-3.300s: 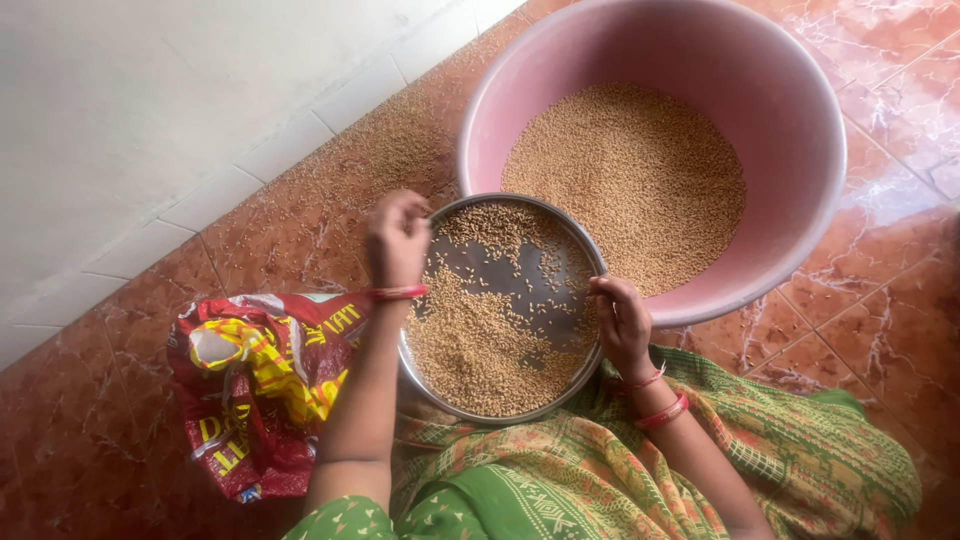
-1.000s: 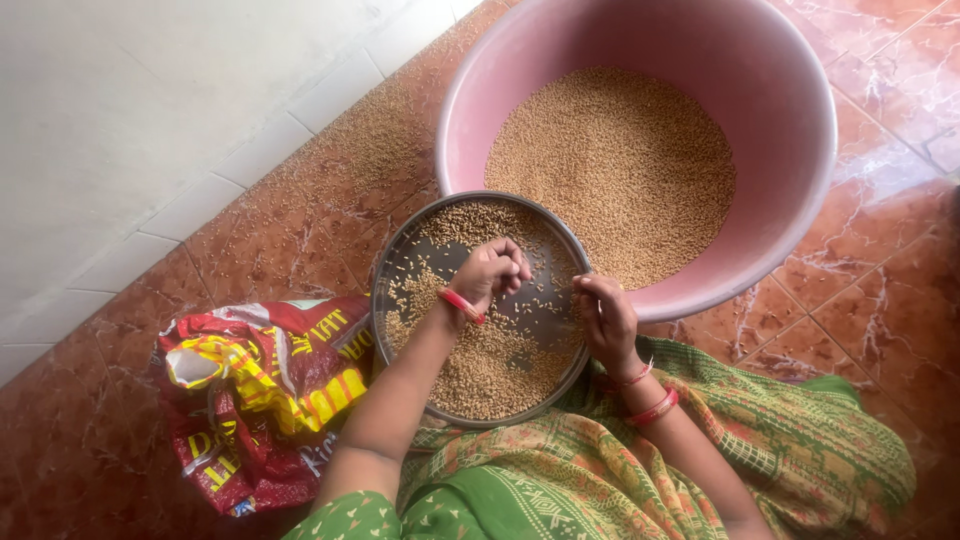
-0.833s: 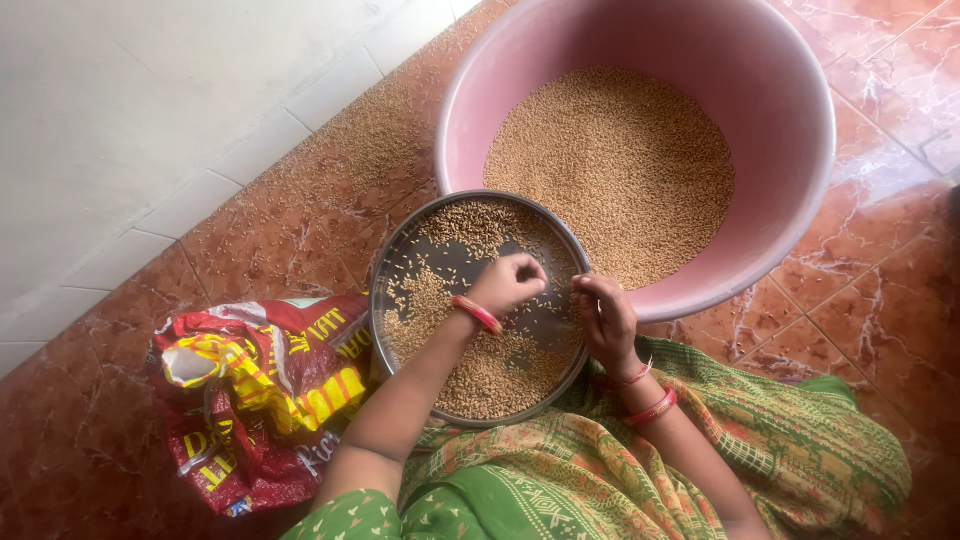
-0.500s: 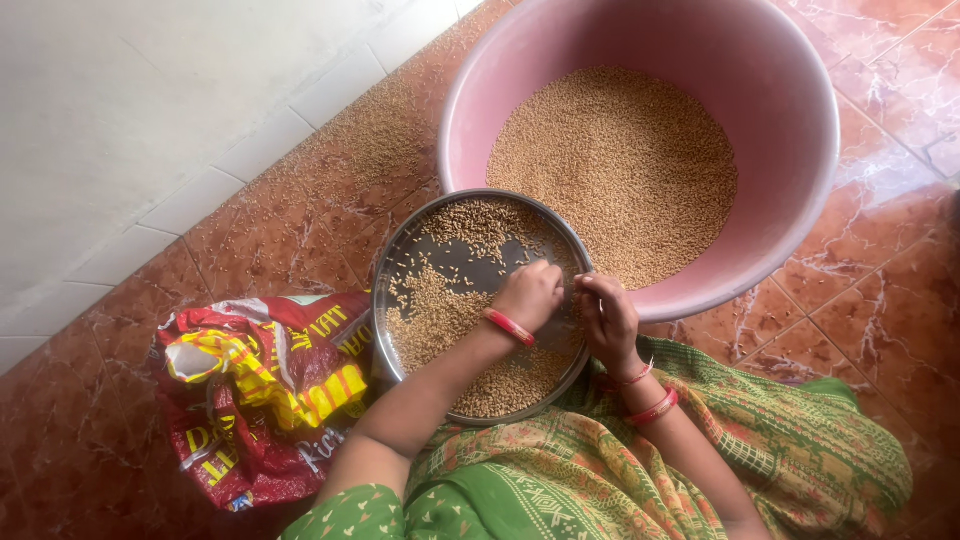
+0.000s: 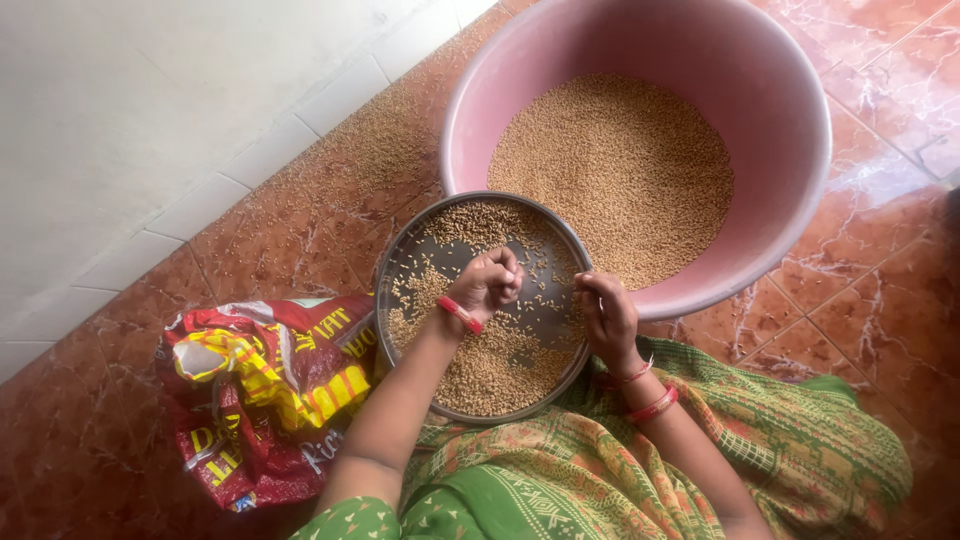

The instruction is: The person sits on the floor and sorts grains by hand from a metal tray into a pink basin. They repeatedly pick up grains, separate unwanted items, and transfer the cleaned grains into the basin.

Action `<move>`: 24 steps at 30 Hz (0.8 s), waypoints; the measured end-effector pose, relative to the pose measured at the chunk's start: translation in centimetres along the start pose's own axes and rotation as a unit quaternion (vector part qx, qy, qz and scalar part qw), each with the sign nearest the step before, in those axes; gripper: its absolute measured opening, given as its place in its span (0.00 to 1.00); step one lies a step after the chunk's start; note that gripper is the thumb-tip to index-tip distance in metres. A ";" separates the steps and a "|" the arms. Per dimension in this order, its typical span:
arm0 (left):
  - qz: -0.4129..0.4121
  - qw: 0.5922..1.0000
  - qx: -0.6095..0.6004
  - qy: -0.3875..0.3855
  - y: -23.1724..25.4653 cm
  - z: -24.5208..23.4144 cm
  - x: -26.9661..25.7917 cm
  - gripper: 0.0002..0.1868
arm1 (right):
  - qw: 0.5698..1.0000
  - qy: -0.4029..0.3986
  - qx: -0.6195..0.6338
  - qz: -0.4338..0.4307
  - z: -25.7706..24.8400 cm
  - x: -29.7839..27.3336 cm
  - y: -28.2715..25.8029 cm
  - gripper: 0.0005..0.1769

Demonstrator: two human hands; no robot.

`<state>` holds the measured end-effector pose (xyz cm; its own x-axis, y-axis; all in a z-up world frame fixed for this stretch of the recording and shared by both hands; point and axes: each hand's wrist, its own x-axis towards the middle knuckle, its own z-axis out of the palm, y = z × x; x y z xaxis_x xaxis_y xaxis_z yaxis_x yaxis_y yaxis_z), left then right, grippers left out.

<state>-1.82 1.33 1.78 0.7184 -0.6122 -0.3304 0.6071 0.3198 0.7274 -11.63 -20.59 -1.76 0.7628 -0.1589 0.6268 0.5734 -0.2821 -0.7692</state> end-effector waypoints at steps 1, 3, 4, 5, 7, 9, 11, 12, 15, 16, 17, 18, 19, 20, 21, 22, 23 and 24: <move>-0.003 1.000 -0.011 -0.006 -0.3 0.2 0.3 0.06 | 1.000 0.000 0.001 -0.002 0.0 0.0 0.1 0.11; -0.005 0.993 0.112 0.028 -0.6 0.6 1.1 0.03 | 1.000 -0.003 0.006 0.013 0.0 -0.1 0.0 0.11; -0.005 0.984 0.173 0.045 -0.7 0.9 1.5 0.02 | 1.000 -0.004 0.009 0.020 0.0 0.0 -0.1 0.11; -0.009 0.955 0.288 0.074 -0.9 1.2 1.7 0.01 | 1.000 -0.002 0.002 0.014 0.0 0.0 -0.2 0.11; -0.017 0.855 0.503 0.128 -1.4 2.0 2.1 0.03 | 1.000 0.003 -0.013 0.001 -0.1 0.1 -0.4 0.11; 0.070 0.805 0.578 0.115 -2.0 2.5 2.3 0.04 | 1.000 0.004 -0.013 -0.002 0.0 0.2 -0.4 0.11; 0.106 0.761 0.630 0.111 -2.6 3.0 2.7 0.05 | 1.000 0.002 -0.011 -0.001 -0.1 0.2 -0.4 0.11; 0.099 0.746 0.648 0.116 -3.0 3.2 3.0 0.05 | 1.000 0.000 -0.008 0.001 -0.1 0.2 -0.4 0.11; 0.128 0.707 0.684 0.128 -3.6 3.4 3.3 0.05 | 1.000 -0.003 -0.001 0.006 -0.1 0.1 -0.3 0.12; 0.146 0.694 0.693 0.130 -3.8 3.4 3.4 0.05 | 1.000 -0.004 0.000 0.008 -0.2 0.1 -0.3 0.12; 0.153 0.684 0.701 0.128 -3.8 3.4 3.5 0.05 | 1.000 -0.004 0.003 0.010 -0.2 0.1 -0.3 0.12; 0.159 0.675 0.710 0.125 -3.8 3.5 3.6 0.05 | 1.000 -0.003 0.005 0.013 -0.2 0.1 -0.3 0.12; 0.166 0.665 0.718 0.122 -3.8 3.5 3.7 0.05 | 1.000 -0.004 0.008 0.016 -0.2 0.0 -0.3 0.12; 0.152 0.662 0.725 0.118 -3.7 3.4 3.8 0.05 | 1.000 -0.002 0.002 0.010 -0.1 0.0 -0.3 0.12; 0.139 0.659 0.730 0.113 -3.7 3.5 4.0 0.04 | 1.000 -0.001 -0.004 0.004 -0.2 0.0 -0.3 0.12; 0.126 0.657 0.736 0.108 -3.6 3.5 4.1 0.05 | 1.000 0.000 -0.011 -0.002 -0.2 0.0 -0.2 0.11; 0.079 0.711 0.688 0.123 -3.2 3.3 4.4 0.04 | 1.000 -0.003 -0.004 0.000 -0.2 0.0 -0.1 0.12; 0.031 0.760 0.634 0.136 -2.6 2.8 4.6 0.04 | 1.000 -0.006 0.004 0.001 -0.1 0.0 0.0 0.12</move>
<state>-0.99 -4.35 0.05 0.8805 -0.3978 -0.2579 -0.1240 -0.7183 0.6846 -11.64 -20.74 -1.74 0.7673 -0.1480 0.6240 0.5741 -0.2749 -0.7712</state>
